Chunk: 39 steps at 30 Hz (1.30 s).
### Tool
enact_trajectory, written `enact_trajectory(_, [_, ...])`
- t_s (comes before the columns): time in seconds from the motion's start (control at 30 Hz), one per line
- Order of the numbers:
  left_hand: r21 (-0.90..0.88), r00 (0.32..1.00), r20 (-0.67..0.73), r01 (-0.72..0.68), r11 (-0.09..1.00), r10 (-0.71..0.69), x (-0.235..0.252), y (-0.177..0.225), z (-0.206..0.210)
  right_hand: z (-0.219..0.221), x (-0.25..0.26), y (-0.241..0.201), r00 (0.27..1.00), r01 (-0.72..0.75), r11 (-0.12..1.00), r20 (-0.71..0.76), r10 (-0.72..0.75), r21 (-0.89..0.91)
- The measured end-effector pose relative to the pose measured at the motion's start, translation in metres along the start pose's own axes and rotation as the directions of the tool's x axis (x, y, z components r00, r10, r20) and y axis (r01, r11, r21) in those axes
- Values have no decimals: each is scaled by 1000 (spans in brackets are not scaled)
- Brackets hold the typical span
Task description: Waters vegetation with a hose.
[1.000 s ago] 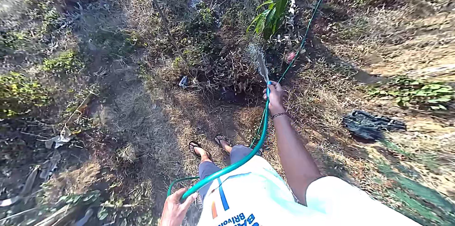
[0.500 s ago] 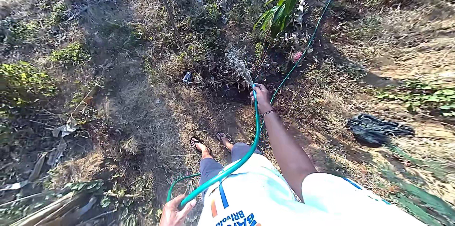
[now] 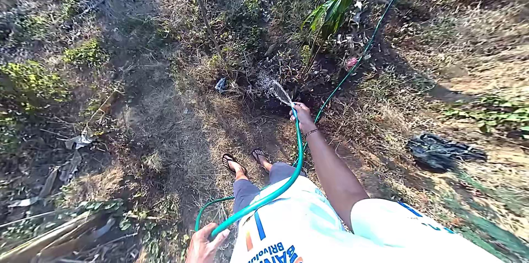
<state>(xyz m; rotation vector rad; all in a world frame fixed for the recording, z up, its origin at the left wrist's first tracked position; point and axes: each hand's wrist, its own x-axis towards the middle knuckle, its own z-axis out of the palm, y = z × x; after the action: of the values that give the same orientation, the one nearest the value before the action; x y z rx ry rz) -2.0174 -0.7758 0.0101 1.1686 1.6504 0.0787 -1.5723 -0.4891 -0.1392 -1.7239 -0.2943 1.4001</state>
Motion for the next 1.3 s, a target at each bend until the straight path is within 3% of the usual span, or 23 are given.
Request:
enact_trajectory(0.27, [4, 1000, -20, -18, 1000, 18, 4, -1, 0, 0, -20, 3, 993, -103, 978, 34, 111, -182])
enact_trajectory(0.67, [17, 999, -33, 4, 1000, -3, 10, 3, -2, -12, 1, -3, 988, 111, 990, -118, -100, 90])
enact_trajectory(0.9, [21, 999, -36, -2, 1000, 3, 18, 6, -6, -24, 4, -11, 959, 184, 967, -247, -137, 176])
enact_trajectory(1.0, [37, 999, -53, 4, 999, -2, 24, 10, -9, -31, -18, -23, 948, 198, 964, -283, -143, 179])
enact_trajectory(1.3, [45, 998, -57, -29, 999, 32, 40, 26, -14, -62, -26, -22, 828, 356, 903, -528, -187, 239])
